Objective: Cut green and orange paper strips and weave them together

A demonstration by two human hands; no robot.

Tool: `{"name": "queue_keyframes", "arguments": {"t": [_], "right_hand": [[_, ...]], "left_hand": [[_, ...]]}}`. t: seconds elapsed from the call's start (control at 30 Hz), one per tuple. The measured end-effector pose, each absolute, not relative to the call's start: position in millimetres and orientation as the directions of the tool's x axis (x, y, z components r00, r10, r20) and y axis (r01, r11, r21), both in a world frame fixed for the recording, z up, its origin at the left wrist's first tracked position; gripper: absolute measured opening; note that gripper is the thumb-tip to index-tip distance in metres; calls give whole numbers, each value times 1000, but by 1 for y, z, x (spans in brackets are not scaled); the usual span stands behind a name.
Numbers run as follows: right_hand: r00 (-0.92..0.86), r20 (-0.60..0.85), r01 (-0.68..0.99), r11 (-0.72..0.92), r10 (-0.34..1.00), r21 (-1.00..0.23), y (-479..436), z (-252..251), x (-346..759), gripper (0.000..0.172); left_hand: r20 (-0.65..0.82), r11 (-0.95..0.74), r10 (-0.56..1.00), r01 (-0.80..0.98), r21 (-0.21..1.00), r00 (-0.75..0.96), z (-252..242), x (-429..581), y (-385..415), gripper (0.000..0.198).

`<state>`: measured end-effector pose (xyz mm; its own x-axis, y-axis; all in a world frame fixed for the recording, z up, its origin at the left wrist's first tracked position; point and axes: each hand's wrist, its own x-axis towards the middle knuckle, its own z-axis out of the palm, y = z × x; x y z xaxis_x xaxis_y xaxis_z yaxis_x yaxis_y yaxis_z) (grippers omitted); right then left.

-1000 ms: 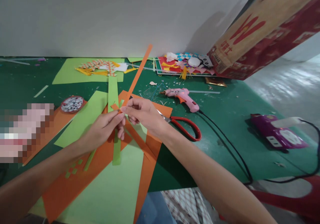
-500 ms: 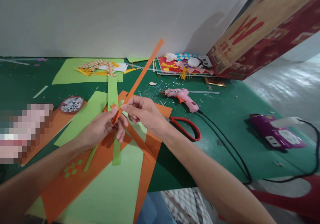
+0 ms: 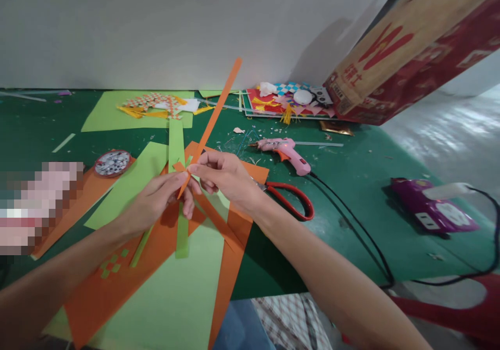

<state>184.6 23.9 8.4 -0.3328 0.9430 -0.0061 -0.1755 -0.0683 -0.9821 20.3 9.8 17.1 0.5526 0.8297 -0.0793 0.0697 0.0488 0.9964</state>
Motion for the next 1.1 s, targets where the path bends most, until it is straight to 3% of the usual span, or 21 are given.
{"name": "queue_keyframes", "arguments": {"t": [0.23, 0.83, 1.1], "right_hand": [[-331, -12, -189, -78, 944, -979, 23, 8, 184, 30], [-238, 37, -197, -11, 971, -980, 22, 11, 181, 36], [-328, -18, -102, -54, 944, -993, 22, 8, 183, 28]], "left_hand": [[-59, -39, 844, 171, 984, 533, 17, 21, 8, 30], [-66, -79, 856, 257, 963, 512, 14, 22, 7, 29], [-10, -134, 858, 244, 961, 514, 10, 22, 8, 29]]}}
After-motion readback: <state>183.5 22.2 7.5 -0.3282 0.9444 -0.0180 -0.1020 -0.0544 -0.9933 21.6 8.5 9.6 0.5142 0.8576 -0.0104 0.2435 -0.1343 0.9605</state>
